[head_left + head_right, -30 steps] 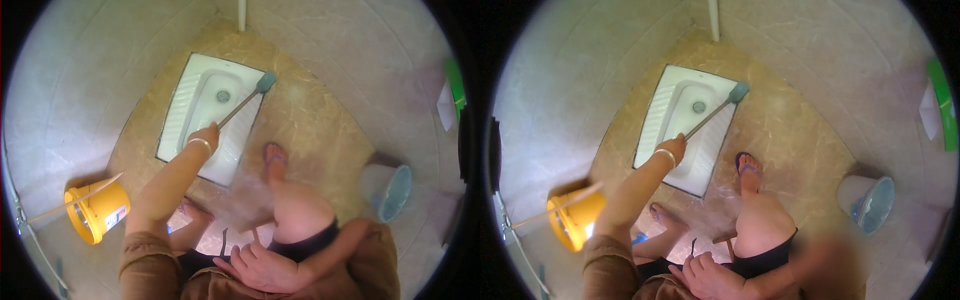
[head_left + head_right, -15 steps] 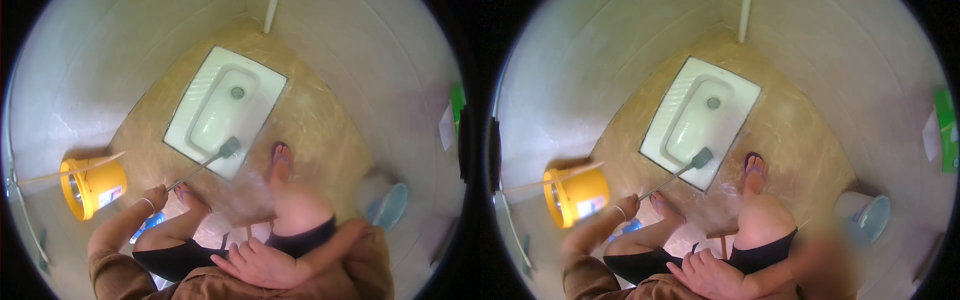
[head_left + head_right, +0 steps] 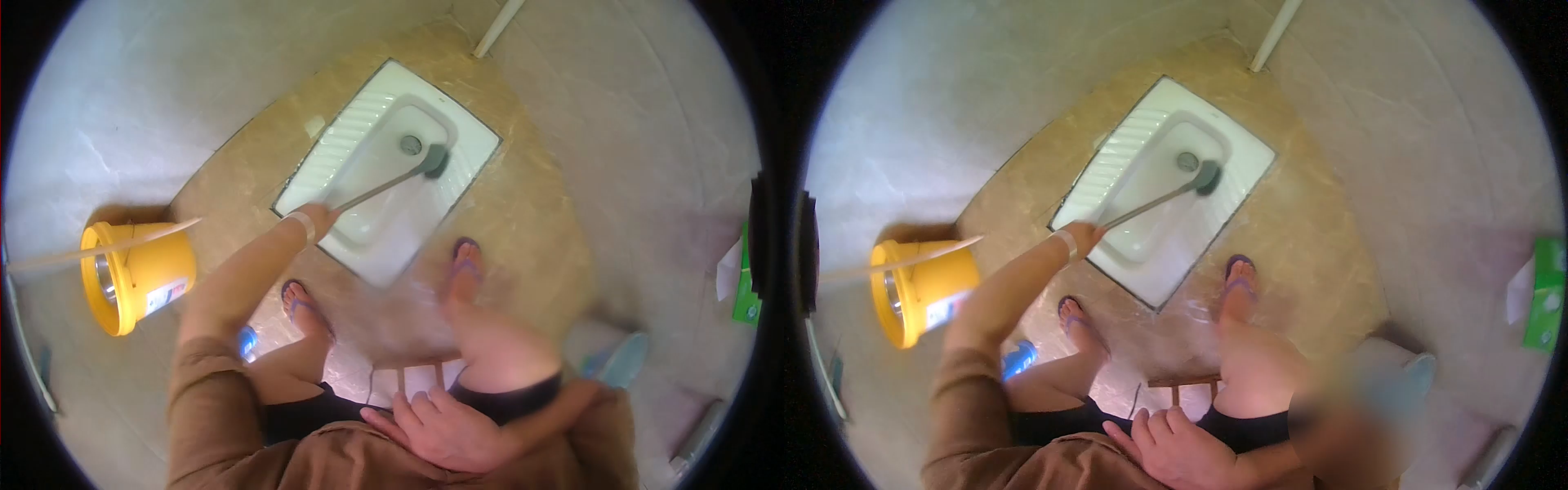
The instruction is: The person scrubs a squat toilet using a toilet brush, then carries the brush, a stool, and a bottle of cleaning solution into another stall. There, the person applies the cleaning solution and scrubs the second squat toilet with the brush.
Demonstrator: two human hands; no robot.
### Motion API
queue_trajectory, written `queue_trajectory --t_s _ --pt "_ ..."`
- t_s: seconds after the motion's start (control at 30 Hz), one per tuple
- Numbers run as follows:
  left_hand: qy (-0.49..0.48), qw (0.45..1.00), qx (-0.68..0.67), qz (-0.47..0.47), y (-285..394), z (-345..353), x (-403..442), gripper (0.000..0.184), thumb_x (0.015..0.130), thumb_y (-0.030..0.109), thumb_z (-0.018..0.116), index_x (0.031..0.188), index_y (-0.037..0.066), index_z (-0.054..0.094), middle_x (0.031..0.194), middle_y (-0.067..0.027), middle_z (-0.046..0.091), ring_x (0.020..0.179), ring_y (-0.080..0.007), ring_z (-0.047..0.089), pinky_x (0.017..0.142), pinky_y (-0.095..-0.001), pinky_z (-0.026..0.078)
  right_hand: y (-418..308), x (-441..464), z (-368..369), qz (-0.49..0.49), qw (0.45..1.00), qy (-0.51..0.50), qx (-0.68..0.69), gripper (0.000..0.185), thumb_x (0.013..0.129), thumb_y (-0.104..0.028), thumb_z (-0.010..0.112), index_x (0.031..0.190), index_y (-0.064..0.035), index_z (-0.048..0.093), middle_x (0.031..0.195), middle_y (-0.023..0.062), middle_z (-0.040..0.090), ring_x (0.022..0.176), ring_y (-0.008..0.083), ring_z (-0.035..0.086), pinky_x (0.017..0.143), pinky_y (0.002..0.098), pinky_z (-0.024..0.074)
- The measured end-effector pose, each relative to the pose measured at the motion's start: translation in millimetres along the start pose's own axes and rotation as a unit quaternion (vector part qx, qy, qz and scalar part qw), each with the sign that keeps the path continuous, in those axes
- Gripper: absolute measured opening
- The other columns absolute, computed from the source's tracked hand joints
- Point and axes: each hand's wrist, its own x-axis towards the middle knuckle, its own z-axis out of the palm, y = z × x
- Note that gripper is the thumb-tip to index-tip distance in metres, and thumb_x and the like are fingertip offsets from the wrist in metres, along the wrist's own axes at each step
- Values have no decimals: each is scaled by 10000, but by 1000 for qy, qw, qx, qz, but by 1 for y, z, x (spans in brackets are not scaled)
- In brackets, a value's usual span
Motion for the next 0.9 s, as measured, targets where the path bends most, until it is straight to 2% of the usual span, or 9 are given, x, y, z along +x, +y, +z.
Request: queue_trajectory --t_s 0.17,0.2,0.3,0.33,0.37,0.43,0.63,0.8,0.9 --pt "-6 999 24 47 26 18 42 537 920 405 287 907 -21 614 987 -248 584 931 -402 549 855 -418 413 -2 7 0 21 999 -10 -30 482 796 -164 414 1270 -92 457 899 102 541 652 156 448 619 266 364" --pt "-23 1000 -9 -1 32 0 -1 564 914 433 285 900 -24 616 965 -250 589 934 -401 548 856 -421 410 -2 6 -1 22 999 -11 -25 479 796 -164 413 1267 -91 460 892 100 540 652 156 448 616 264 360" --pt "-19 1000 -2 0 -61 55 -54 538 904 433 295 957 -1 609 949 -248 592 941 -402 544 853 -430 408 -1 1 -2 24 1000 -2 -6 470 797 -163 411 1258 -88 468 879 100 538 653 157 447 611 259 352" --pt "-34 998 48 20 -97 73 -73 469 906 392 321 1006 23 592 952 -241 596 936 -385 555 841 -428 419 0 -1 -1 24 1000 3 0 467 798 -163 410 1254 -86 471 880 102 540 654 158 447 610 258 350" --pt "-155 958 233 65 -113 66 -99 432 909 370 340 1024 25 574 982 -226 596 935 -358 570 821 -419 437 0 -2 -1 23 1000 6 6 464 798 -162 409 1251 -84 473 881 104 541 654 158 448 609 258 349" --pt "-139 973 125 -132 -110 46 -140 397 914 340 346 1011 33 577 1011 -205 595 939 -332 581 799 -417 456 -1 -6 1 17 1000 12 11 460 802 -165 405 1249 -79 473 890 111 544 663 161 454 612 261 352" --pt "-57 975 211 -46 -46 52 -56 349 912 315 374 992 49 585 1013 -166 603 937 -320 586 791 -412 466 -3 -11 8 -6 999 28 -19 464 809 -173 400 1256 -68 465 912 125 550 682 177 471 639 280 372" --pt "33 992 71 -102 69 29 15 317 892 321 428 1023 57 546 1012 -164 611 967 -319 584 832 -398 456 -7 -12 7 13 999 20 -38 469 808 -173 403 1261 -66 460 919 126 554 697 186 482 670 300 395" --pt "18 993 64 -100 86 28 -20 301 887 315 444 1018 61 538 968 -181 616 941 -337 586 809 -416 457 -7 -18 6 19 999 25 -26 458 812 -172 402 1253 -66 466 917 124 556 712 187 490 686 308 404"
